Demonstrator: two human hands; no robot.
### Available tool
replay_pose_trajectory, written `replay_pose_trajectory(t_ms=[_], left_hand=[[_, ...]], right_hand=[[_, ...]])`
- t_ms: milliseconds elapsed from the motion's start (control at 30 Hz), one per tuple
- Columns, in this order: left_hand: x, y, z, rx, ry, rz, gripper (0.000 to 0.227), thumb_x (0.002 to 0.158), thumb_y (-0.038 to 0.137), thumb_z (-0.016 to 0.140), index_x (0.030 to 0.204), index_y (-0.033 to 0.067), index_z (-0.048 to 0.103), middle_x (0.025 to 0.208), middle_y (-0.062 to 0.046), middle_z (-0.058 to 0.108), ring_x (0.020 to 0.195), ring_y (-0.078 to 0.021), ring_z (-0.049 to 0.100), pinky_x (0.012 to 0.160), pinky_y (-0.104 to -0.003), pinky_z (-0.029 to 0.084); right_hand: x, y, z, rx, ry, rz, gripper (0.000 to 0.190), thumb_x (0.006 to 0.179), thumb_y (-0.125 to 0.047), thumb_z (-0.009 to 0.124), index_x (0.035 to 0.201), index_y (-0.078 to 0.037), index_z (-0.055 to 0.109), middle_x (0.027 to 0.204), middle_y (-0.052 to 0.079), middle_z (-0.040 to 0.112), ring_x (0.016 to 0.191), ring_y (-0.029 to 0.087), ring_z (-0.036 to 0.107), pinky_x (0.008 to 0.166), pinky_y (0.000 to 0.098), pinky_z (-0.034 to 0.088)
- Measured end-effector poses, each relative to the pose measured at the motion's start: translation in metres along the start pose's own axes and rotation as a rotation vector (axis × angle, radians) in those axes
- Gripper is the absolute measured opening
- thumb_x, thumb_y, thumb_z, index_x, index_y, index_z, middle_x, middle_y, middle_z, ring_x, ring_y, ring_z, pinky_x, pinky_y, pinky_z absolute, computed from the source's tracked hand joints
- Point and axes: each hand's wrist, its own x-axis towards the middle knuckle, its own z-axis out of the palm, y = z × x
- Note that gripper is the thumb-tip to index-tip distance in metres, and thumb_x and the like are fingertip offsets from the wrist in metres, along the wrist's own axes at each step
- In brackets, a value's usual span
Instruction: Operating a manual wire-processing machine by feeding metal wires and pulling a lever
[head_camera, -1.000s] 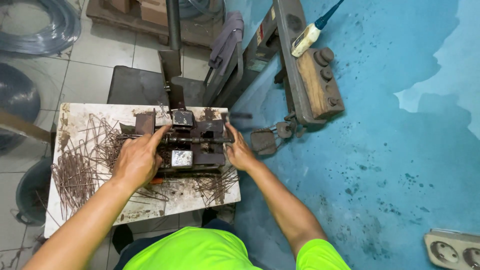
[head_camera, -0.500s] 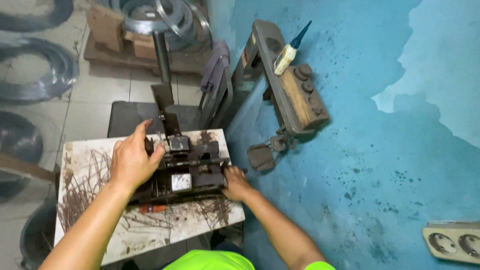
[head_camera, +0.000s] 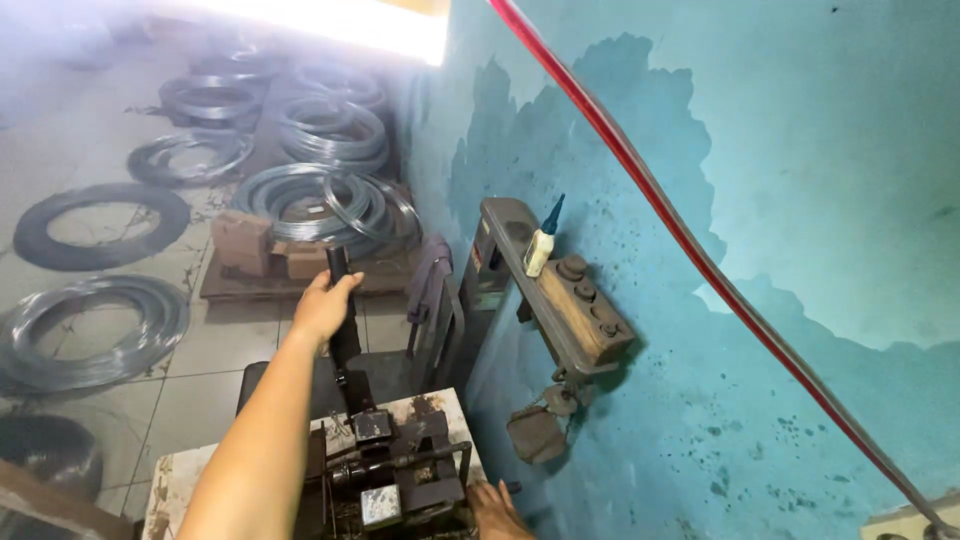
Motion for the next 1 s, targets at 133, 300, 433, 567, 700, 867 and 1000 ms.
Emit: replay_pose_trajectory(t_ms=[133,300,433,567,700,867,1000], left_hand=[[-0.01,-0.007,0.006,0.036,0.074,0.025,0.041,0.081,0.05,0.065,0.114,0.0261,0.068,0.111,-0.003,0.071,0.104,-0.022,0.063,0.089,-0.034,0.043],[-0.098,0.005,-0.003,0.103,-0.021,0.277,0.047,0.09,0.048,0.059,0.128,0.0212,0.061,0.122,0.0,0.07,0.116,-0.0221,0.063,0.094,-0.037,0.044],[-0.173,-0.062,0.005,0.088,-0.112,0.519,0.036,0.094,0.039,0.068,0.077,0.0135,0.05,0.072,-0.001,0.052,0.069,-0.0164,0.047,0.066,-0.032,0.038],[-0.23,-0.122,0.014,0.165,-0.182,1.063,0.033,0.093,0.023,0.067,0.067,0.0076,0.052,0.065,-0.004,0.053,0.064,-0.0181,0.054,0.105,-0.049,0.051],[-0.251,-0.175,0.02,0.299,-0.184,1.144,0.026,0.091,0.021,0.073,0.074,0.0059,0.061,0.082,-0.008,0.065,0.099,-0.0243,0.066,0.112,-0.051,0.043],[-0.261,-0.195,0.029,0.262,-0.213,1.1,0.021,0.093,0.015,0.069,0.078,0.0036,0.06,0.081,-0.01,0.059,0.111,-0.0314,0.064,0.115,-0.057,0.037],[-0.253,-0.223,0.046,0.304,-0.048,1.122,0.019,0.09,0.025,0.072,0.079,0.0127,0.063,0.091,-0.001,0.068,0.112,-0.0225,0.065,0.117,-0.047,0.039]], right_hand=[[0.01,0.019,0.014,-0.103,0.115,-0.169,0.08,0.099,-0.062,0.037,0.147,0.001,0.035,0.161,0.022,0.011,0.152,0.038,0.0,0.116,0.0708,-0.008],[-0.066,-0.027,-0.026,-0.087,-0.044,-0.041,0.073,0.103,-0.048,0.043,0.156,-0.002,0.023,0.157,0.023,0.027,0.144,0.045,0.022,0.12,0.053,0.016],[-0.142,-0.042,-0.058,-0.094,0.101,-0.214,0.041,0.091,-0.016,0.057,0.129,-0.001,0.052,0.126,0.024,0.059,0.115,0.043,0.053,0.097,0.0502,0.043],[-0.201,-0.083,-0.154,-0.061,0.095,-0.221,0.029,0.093,-0.017,0.065,0.121,-0.008,0.062,0.119,0.012,0.069,0.105,0.027,0.067,0.091,0.0404,0.054],[-0.184,-0.098,-0.231,-0.104,0.509,-0.316,0.028,0.09,-0.02,0.071,0.115,-0.011,0.063,0.113,0.008,0.075,0.104,0.025,0.072,0.09,0.0398,0.056],[0.004,-0.015,-0.242,-0.244,0.887,-0.466,0.033,0.089,-0.034,0.077,0.107,-0.007,0.069,0.103,0.012,0.071,0.096,0.031,0.067,0.085,0.0401,0.05],[0.102,0.012,-0.174,-0.284,0.483,-0.105,0.03,0.09,-0.038,0.073,0.115,-0.021,0.075,0.109,0.007,0.076,0.108,0.031,0.07,0.09,0.0431,0.058]])
